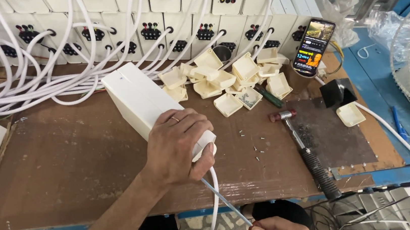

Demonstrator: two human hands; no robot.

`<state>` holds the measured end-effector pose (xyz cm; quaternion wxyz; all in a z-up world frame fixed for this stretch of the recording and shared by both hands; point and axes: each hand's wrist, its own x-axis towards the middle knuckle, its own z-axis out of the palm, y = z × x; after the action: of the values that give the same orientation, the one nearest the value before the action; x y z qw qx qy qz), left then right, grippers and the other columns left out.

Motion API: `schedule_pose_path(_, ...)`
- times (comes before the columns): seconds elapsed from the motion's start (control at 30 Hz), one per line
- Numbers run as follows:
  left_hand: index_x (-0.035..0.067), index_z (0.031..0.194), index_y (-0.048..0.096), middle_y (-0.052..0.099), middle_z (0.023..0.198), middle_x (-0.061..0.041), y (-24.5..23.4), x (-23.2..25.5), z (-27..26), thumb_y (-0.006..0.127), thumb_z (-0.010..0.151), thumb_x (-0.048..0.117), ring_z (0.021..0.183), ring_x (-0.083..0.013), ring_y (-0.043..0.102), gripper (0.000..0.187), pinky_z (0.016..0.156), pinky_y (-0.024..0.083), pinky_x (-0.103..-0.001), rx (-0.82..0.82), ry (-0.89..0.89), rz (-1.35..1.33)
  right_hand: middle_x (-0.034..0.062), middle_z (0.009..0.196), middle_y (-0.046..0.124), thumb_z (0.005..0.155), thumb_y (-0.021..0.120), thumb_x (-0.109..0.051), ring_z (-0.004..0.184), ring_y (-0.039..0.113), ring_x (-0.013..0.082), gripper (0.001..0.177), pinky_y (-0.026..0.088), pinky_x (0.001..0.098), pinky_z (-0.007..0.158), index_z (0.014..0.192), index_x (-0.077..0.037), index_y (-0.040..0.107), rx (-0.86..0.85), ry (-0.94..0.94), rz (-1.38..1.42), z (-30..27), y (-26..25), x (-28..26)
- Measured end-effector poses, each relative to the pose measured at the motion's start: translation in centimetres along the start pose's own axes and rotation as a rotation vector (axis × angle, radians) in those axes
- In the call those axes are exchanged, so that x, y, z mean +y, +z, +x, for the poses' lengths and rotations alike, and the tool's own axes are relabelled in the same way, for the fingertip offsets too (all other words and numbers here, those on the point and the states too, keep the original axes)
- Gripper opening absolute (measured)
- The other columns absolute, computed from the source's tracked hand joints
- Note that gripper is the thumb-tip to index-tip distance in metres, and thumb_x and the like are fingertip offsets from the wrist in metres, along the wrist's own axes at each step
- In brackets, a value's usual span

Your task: Assembling and wiring a white rectangular electrical box at a manual workstation.

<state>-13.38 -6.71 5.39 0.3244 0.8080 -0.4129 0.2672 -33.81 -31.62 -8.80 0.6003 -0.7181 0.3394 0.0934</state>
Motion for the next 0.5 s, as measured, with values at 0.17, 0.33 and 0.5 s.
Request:
schedule_pose_path(0.17, 0.005, 0.098, 0.069, 0.073, 0.098, -0.012, -0.2, 0.1, 0.0, 0.066, 0.079, 0.025, 0.102, -0.0307, 0.071, 0.028, 0.097, 0.051, -0.047, 0.005, 0.0, -0.009, 0.0178, 0.069, 0.081, 0.084, 0.086, -0.021, 0.066, 0.076, 0.0225, 0.028, 0.06, 0.0333, 0.063, 0.089, 0.007, 0.08, -0.037, 0.065, 0.042, 0.9, 0.0, 1.7)
schedule_pose_path(0.33, 0.006, 0.098, 0.069, 0.073, 0.099, -0.011, -0.1, 0.0, 0.1, 0.066, 0.079, 0.024, 0.102, -0.0307, 0.071, 0.026, 0.099, 0.051, -0.047, 0.022, 0.021, -0.004, 0.0137, 0.068, 0.079, 0.078, 0.088, -0.018, 0.065, 0.076, 0.0193, 0.029, 0.061, 0.0317, 0.061, 0.092, 0.004, 0.075, 0.08, -0.29, -0.062, 5.9, 1.1, 9.6)
schedule_pose_path(0.5, 0.007, 0.097, 0.069, 0.073, 0.098, -0.01, 0.3, -0.1, -0.2, 0.065, 0.079, 0.022, 0.102, -0.0289, 0.072, 0.024, 0.099, 0.051, -0.047, 0.012, -0.007, -0.008, 0.0066, 0.068, 0.077, 0.07, 0.093, -0.019, 0.065, 0.076, 0.0134, 0.038, 0.063, 0.028, 0.059, 0.095, -0.002, 0.07, 0.254, -0.874, -0.292, 8.2, 1.5, 13.1)
